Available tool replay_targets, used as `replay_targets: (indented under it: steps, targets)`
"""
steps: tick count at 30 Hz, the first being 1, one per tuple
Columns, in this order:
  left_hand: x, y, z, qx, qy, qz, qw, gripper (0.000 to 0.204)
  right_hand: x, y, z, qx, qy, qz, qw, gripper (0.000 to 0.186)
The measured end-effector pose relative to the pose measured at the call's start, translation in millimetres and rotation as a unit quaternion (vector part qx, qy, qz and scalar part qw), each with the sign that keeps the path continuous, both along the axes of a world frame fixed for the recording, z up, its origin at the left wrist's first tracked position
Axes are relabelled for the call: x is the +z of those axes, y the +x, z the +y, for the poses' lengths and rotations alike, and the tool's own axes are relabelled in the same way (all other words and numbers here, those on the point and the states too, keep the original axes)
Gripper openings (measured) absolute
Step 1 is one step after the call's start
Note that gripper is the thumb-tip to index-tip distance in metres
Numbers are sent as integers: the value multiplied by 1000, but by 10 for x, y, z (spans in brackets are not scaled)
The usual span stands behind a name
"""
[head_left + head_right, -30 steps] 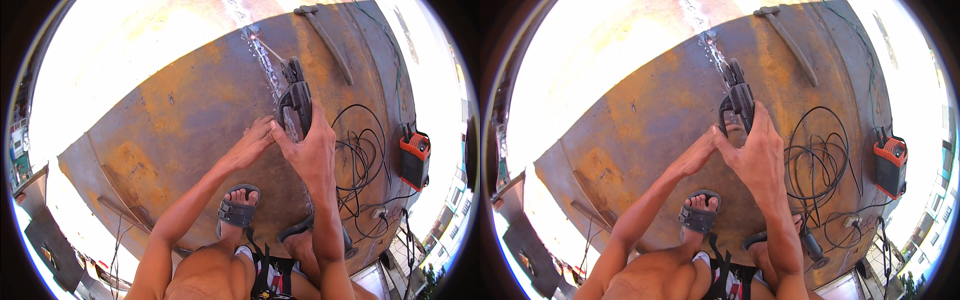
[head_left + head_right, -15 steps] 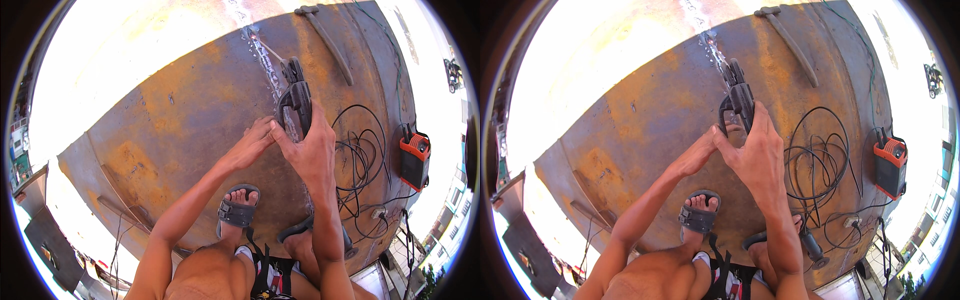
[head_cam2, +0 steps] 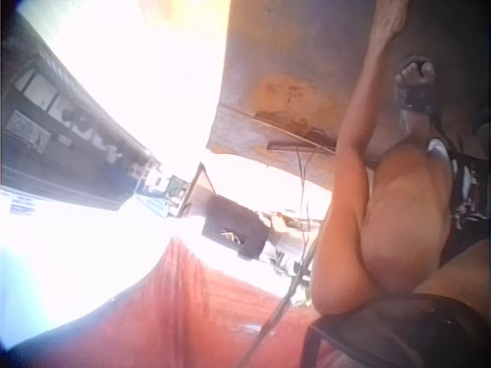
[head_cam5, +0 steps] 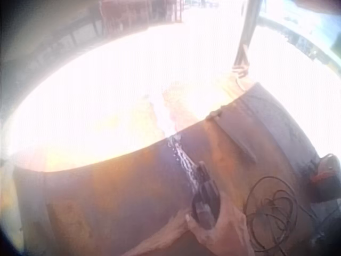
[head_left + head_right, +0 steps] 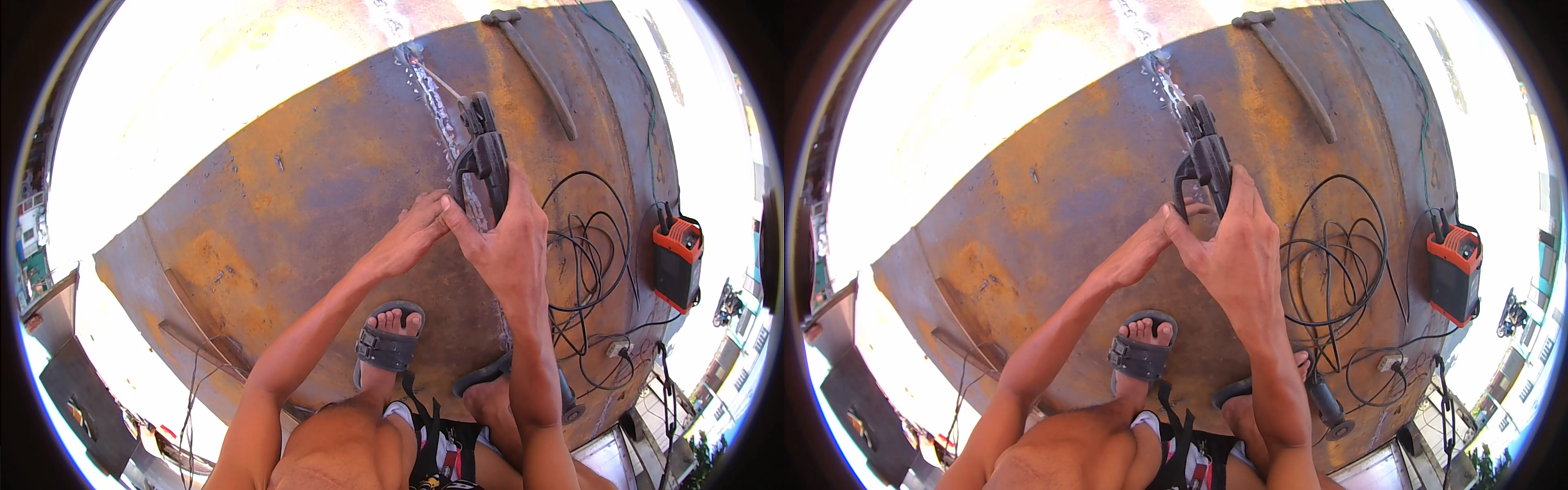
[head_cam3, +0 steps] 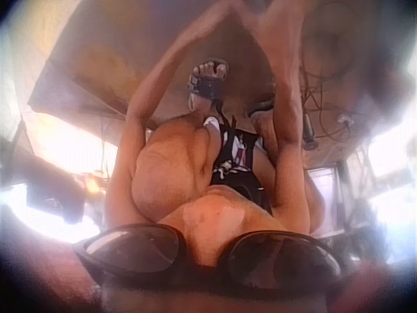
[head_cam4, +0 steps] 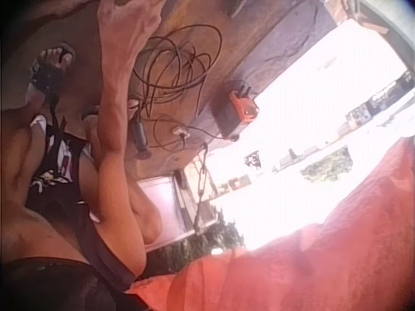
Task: The person sits on a large metal sheet and uses a welding torch to join a seam. They insert a welding rod, create an arc, and move the torch along the joint to deposit weld material. The person occasionally pauses to adjust the rod or inspect the weld.
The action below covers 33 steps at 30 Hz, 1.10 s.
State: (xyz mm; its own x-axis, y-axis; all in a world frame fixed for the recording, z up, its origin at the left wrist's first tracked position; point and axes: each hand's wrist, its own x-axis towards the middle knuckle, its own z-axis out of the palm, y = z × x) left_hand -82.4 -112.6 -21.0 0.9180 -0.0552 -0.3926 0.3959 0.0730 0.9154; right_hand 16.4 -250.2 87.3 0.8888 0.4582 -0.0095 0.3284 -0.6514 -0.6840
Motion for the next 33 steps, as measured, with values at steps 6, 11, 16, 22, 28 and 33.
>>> replay_targets:
  steps: [6,11,16,22,28,33]
  targets:
    - [6,2,9,-6,4,-9,1000,65,12,6,17,-3,4,11,1000,67]
    - [-6,0,6,-4,15,-23,1000,65,21,2,29,-7,2,18,1000,69]
    - [21,5,9,0,21,-33,999,63,19,10,22,-4,5,19,1000,72]
    - [-4,-1,6,2,15,-24,1000,62,74,19,32,9,-6,54,998,84]
    - [23,5,13,-2,1,-21,1000,63,58,20,21,8,-2,51,999,86]
    - [36,3,10,3,-10,-8,1000,64,66,20,25,11,-9,50,999,86]
